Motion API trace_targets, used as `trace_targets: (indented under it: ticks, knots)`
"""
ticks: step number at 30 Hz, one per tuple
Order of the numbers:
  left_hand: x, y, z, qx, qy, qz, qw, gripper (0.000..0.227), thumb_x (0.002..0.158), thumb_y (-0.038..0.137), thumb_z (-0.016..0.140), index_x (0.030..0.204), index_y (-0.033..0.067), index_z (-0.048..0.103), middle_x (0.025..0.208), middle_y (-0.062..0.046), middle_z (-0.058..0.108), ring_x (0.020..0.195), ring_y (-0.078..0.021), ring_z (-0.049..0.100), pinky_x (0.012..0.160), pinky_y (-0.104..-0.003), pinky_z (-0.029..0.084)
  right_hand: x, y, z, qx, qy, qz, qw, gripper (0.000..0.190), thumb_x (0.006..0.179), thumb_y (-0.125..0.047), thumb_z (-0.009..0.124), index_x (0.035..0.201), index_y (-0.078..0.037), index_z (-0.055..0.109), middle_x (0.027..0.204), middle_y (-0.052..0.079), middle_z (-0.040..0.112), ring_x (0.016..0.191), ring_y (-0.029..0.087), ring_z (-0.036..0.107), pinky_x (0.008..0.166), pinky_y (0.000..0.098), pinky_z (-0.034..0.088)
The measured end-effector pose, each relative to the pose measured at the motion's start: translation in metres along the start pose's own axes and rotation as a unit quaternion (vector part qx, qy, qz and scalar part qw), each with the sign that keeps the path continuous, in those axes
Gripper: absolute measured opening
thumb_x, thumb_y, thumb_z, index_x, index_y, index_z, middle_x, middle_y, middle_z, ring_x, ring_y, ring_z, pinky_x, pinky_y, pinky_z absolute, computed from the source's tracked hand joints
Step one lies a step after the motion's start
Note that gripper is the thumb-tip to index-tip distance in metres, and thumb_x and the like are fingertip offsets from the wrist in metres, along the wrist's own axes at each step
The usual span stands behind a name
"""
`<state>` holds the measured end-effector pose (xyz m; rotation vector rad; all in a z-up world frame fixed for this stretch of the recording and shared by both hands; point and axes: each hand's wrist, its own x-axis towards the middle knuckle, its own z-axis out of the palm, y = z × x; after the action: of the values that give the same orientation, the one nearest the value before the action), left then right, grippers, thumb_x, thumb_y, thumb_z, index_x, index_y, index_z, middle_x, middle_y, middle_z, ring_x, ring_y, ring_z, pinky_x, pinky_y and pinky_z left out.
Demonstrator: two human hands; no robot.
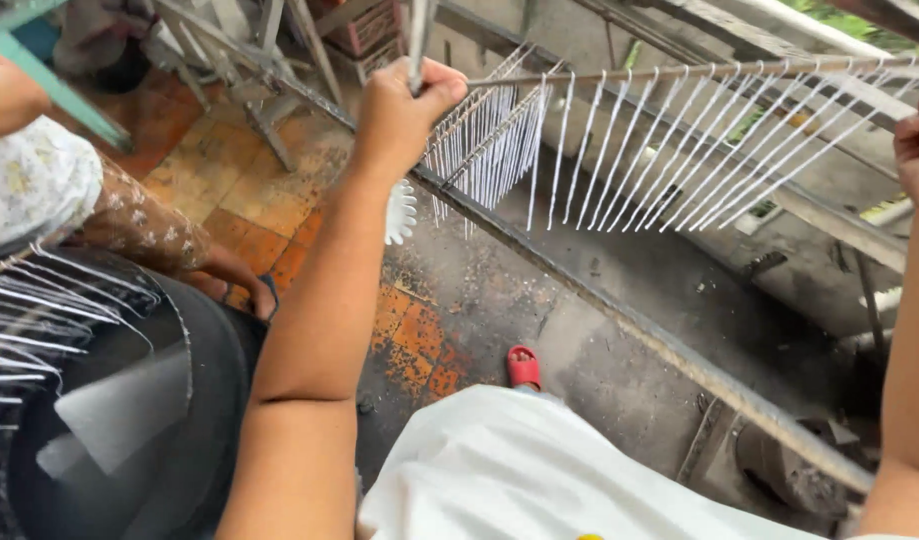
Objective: Dipping a frame of candle wicks into a vat of molten wax and moving them to a cooling rack.
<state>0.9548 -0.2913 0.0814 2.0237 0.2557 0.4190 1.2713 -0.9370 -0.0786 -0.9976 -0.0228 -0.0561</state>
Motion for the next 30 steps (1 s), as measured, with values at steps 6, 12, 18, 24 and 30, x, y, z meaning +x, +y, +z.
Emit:
trace_targets:
  ticks: [6,12,18,24,30]
  knots:
    - [0.039,-0.099,0.098,-0.027,-0.026,-0.053,0.998,0.009,0.099,0.017,0.069,0.096,0.0095,0.067,0.091,-0.003,0.070,0.067,-0.0078,0.057,0.059,-0.017,0.052,0.026,0.076,0.088,-0.044,0.109,0.153,0.981,0.034,0.110,-0.038,0.070,0.080,-0.024,0.064,0.066,-0.017,0.056,0.070,0.000,0.057,0.064,0.0184,0.037]
    - [0.036,-0.208,0.166,0.050,0.031,-0.141,0.988,0.020,0.093,0.028,0.078,0.083,0.0147,0.067,0.082,0.000,0.063,0.067,-0.0164,0.054,0.056,-0.034,0.040,0.118,0.225,0.081,-0.025,0.157,0.279,0.947,0.020,0.095,-0.033,0.082,0.084,-0.021,0.071,0.073,-0.009,0.065,0.077,0.009,0.069,0.071,0.0271,0.050]
    - [0.026,-0.287,0.207,0.115,0.127,-0.182,0.968,0.013,0.078,0.029,0.089,0.087,0.0232,0.081,0.082,-0.001,0.071,0.080,-0.0216,0.071,0.074,-0.032,0.057,0.210,0.377,0.070,-0.052,0.104,0.346,0.931,0.019,0.098,-0.036,0.077,0.113,-0.044,0.069,0.101,-0.014,0.072,0.097,0.018,0.074,0.091,0.0419,0.049]
    - [0.028,-0.302,0.206,0.137,0.149,-0.244,0.948,0.014,0.079,0.033,0.087,0.089,0.0269,0.081,0.083,0.000,0.068,0.084,-0.0241,0.072,0.077,-0.036,0.059,0.258,0.472,0.105,-0.122,0.081,0.388,0.910,0.035,0.098,-0.037,0.078,0.125,-0.044,0.057,0.108,-0.016,0.080,0.095,0.017,0.073,0.085,0.0452,0.043]
    - [0.033,-0.334,0.208,0.155,0.173,-0.300,0.925,0.015,0.077,0.037,0.087,0.088,0.0296,0.080,0.080,0.002,0.066,0.083,-0.0230,0.072,0.078,-0.036,0.059,0.262,0.503,0.160,-0.102,0.101,0.444,0.885,0.026,0.096,-0.031,0.076,0.118,-0.040,0.066,0.097,-0.011,0.079,0.094,0.021,0.070,0.084,0.0445,0.042]
